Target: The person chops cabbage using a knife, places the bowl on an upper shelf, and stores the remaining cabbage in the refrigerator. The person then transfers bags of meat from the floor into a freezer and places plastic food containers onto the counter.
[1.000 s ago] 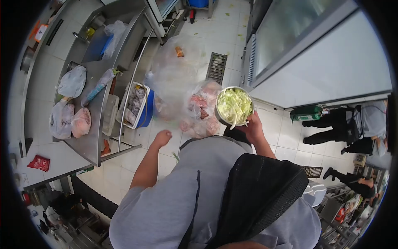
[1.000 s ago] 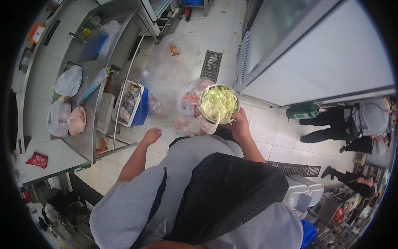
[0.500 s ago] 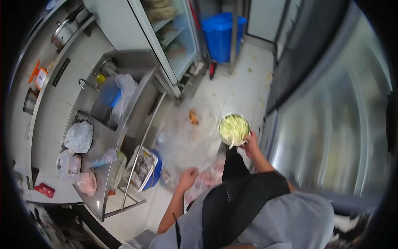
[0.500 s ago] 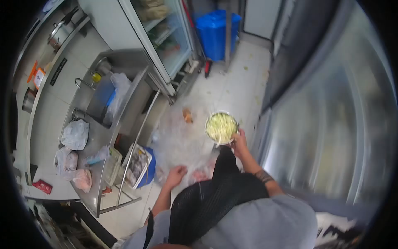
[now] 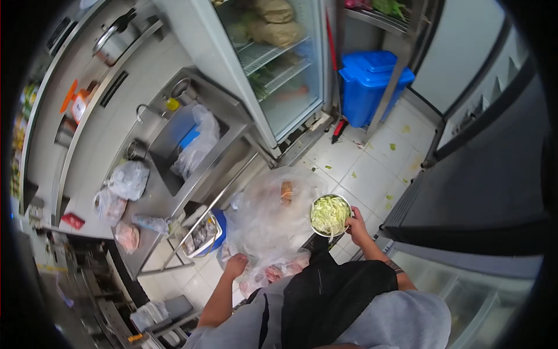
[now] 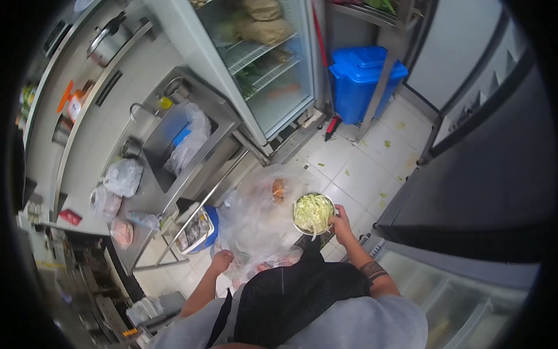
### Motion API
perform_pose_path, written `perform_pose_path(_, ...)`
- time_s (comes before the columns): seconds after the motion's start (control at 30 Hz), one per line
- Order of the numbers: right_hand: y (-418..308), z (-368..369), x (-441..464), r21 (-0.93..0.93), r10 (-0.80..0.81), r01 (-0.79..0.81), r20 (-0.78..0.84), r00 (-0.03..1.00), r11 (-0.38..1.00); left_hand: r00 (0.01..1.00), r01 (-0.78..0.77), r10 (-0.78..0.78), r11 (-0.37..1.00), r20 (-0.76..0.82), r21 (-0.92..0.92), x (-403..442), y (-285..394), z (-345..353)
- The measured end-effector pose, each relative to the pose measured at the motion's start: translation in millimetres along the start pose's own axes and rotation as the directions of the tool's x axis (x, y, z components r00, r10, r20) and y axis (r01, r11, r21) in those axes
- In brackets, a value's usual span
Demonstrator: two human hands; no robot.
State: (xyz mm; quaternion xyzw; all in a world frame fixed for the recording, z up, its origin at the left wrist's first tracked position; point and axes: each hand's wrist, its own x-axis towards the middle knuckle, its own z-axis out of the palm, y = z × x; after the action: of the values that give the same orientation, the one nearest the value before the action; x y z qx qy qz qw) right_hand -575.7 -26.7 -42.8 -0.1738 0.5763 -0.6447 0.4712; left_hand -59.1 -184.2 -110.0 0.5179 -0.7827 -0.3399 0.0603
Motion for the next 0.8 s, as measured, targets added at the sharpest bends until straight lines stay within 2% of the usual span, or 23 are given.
perform_pose_path(0.03, -20, 17, 85, -0.022, 0.082, -0.081, 0.071, 0.994, 0.996, 0.999, 0.044, -0.044, 0.998, -0.025, 0.035, 55, 26, -25)
perform_pose_path(0.07, -11, 12, 75, -0.069, 0.104, -0.096, 0.127, 0.986, 0.993, 0.995, 0.067, -0.063, 0.996, -0.074, 0.063, 30, 33, -18)
perform_pose_path(0.1, 0, 11, 63, 0.022, 0.11, -0.112, 0.073, 0.991, 0.993, 0.959, -0.238, 0.277, 0.906, -0.066, 0.35, 20, -1, 9)
perform_pose_path(0.13, 12, 27, 48, 0.076, 0.142, -0.148, 0.072, 0.987, 0.986, 0.943, -0.28, 0.331, 0.853, -0.041, 0.442, -6, -20, 31)
perform_pose_path(0.17, 11, 41, 17, 0.008, 0.149, -0.154, 0.189, 0.971, 0.988, 0.969, -0.224, 0.248, 0.874, 0.0, 0.431, -52, -12, 38)
perform_pose_path(0.2, -3, 55, -22, -0.058, 0.166, -0.156, 0.308, 0.937, 0.986, 0.976, -0.049, 0.115, 0.942, -0.184, 0.332, -100, -3, 52)
perform_pose_path(0.23, 9, 64, -39, -0.13, 0.229, -0.195, 0.367, 0.902, 0.972, 0.945, 0.122, -0.085, 0.987, -0.316, 0.1, -150, -1, 63)
perform_pose_path(0.27, 29, 72, -58, -0.191, 0.288, -0.228, 0.4, 0.87, 0.955, 0.924, 0.24, -0.249, 0.969, -0.29, -0.068, -217, 13, 59)
perform_pose_path(0.3, 50, 75, -79, -0.297, 0.364, -0.244, 0.47, 0.804, 0.923, 0.866, 0.319, -0.356, 0.934, -0.351, -0.16, -280, 1, 80)
perform_pose_path(0.4, 110, 88, -186, -0.334, 0.428, -0.274, 0.6, 0.676, 0.902, 0.706, 0.498, -0.574, 0.819, -0.416, -0.285, -495, -17, 134)
perform_pose_path(0.43, 87, 133, -64, -0.391, 0.518, -0.341, 0.614, 0.595, 0.855, 0.611, 0.639, -0.692, 0.718, -0.385, -0.275, -420, 22, 84)
perform_pose_path(0.5, 109, 156, -76, -0.453, 0.555, -0.322, 0.633, 0.54, 0.831, 0.335, 0.747, -0.871, 0.478, -0.361, -0.461, -476, 2, 121)
perform_pose_path(0.53, 117, 172, -73, -0.499, 0.573, -0.289, 0.646, 0.505, 0.817, 0.31, 0.747, -0.882, 0.457, -0.356, -0.482, -490, 3, 128)
perform_pose_path(0.6, 127, 200, -99, -0.547, 0.576, -0.214, 0.664, 0.477, 0.809, 0.2, 0.782, -0.951, 0.301, -0.238, -0.546, -536, 0, 134)
perform_pose_path(0.67, 152, 230, -141, -0.554, 0.565, -0.157, 0.717, 0.408, 0.818, 0.229, 0.654, -0.935, 0.355, -0.272, -0.668, -571, 0, 132)
perform_pose_path(0.7, 149, 255, -181, -0.581, 0.58, -0.129, 0.719, 0.383, 0.804, 0.306, 0.607, -0.883, 0.47, -0.357, -0.641, -576, -13, 139)
perform_pose_path(0.73, 174, 273, -200, -0.596, 0.601, -0.138, 0.717, 0.353, 0.791, 0.336, 0.519, -0.842, 0.54, -0.422, -0.663, -580, 9, 110)
perform_pose_path(0.77, 189, 296, -234, -0.624, 0.631, -0.141, 0.701, 0.333, 0.769, 0.416, 0.418, -0.778, 0.623, -0.471, -0.661, -583, 8, 101)
perform_pose_path(0.8, 201, 319, -270, -0.659, 0.662, -0.134, 0.68, 0.315, 0.74, 0.507, 0.351, -0.668, 0.737, -0.545, -0.577, -585, 4, 86)
